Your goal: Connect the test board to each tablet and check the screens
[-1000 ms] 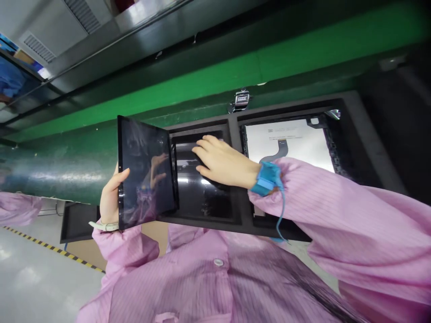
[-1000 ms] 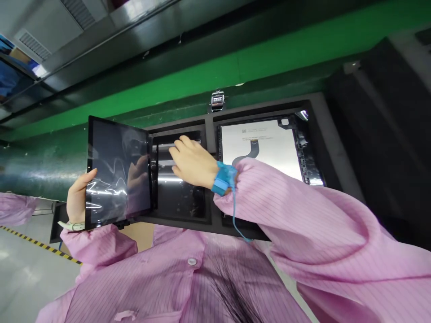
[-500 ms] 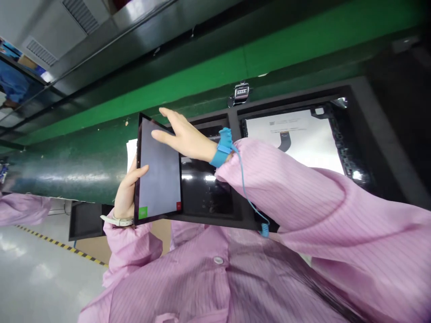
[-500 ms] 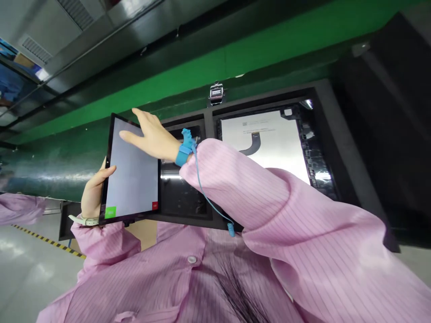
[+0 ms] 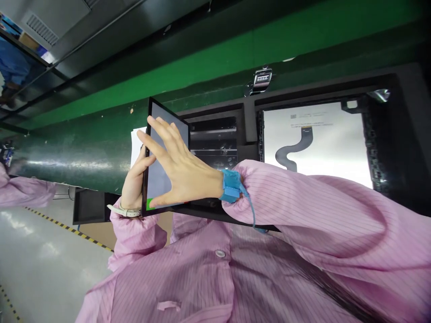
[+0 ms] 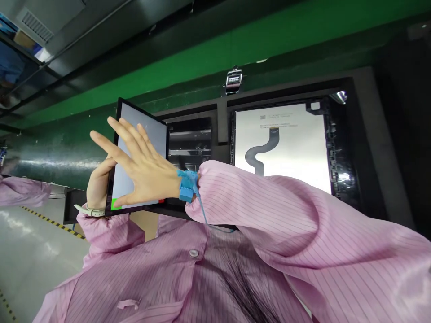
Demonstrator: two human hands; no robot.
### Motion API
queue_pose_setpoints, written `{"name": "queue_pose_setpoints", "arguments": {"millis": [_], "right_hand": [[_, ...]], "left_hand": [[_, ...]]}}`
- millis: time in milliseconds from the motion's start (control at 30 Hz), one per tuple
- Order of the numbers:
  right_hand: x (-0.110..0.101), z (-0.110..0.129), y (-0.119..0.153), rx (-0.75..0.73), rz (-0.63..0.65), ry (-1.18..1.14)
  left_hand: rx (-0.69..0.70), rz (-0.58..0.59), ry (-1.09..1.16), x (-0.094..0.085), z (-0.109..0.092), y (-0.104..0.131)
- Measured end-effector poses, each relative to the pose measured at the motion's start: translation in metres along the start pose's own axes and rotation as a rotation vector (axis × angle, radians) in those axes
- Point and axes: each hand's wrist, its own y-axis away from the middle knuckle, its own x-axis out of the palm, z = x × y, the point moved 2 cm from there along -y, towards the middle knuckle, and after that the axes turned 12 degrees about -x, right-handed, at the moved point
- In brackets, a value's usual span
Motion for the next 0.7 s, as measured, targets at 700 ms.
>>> {"name": "queue_pose_setpoints", "arguments": {"millis": [700], "right_hand": [[-0.051, -0.093, -0.011, 0.374, -0.220, -0.236]], "left_hand": [[0.093, 0.204, 0.049, 0.021, 0.028, 0.018]]}}
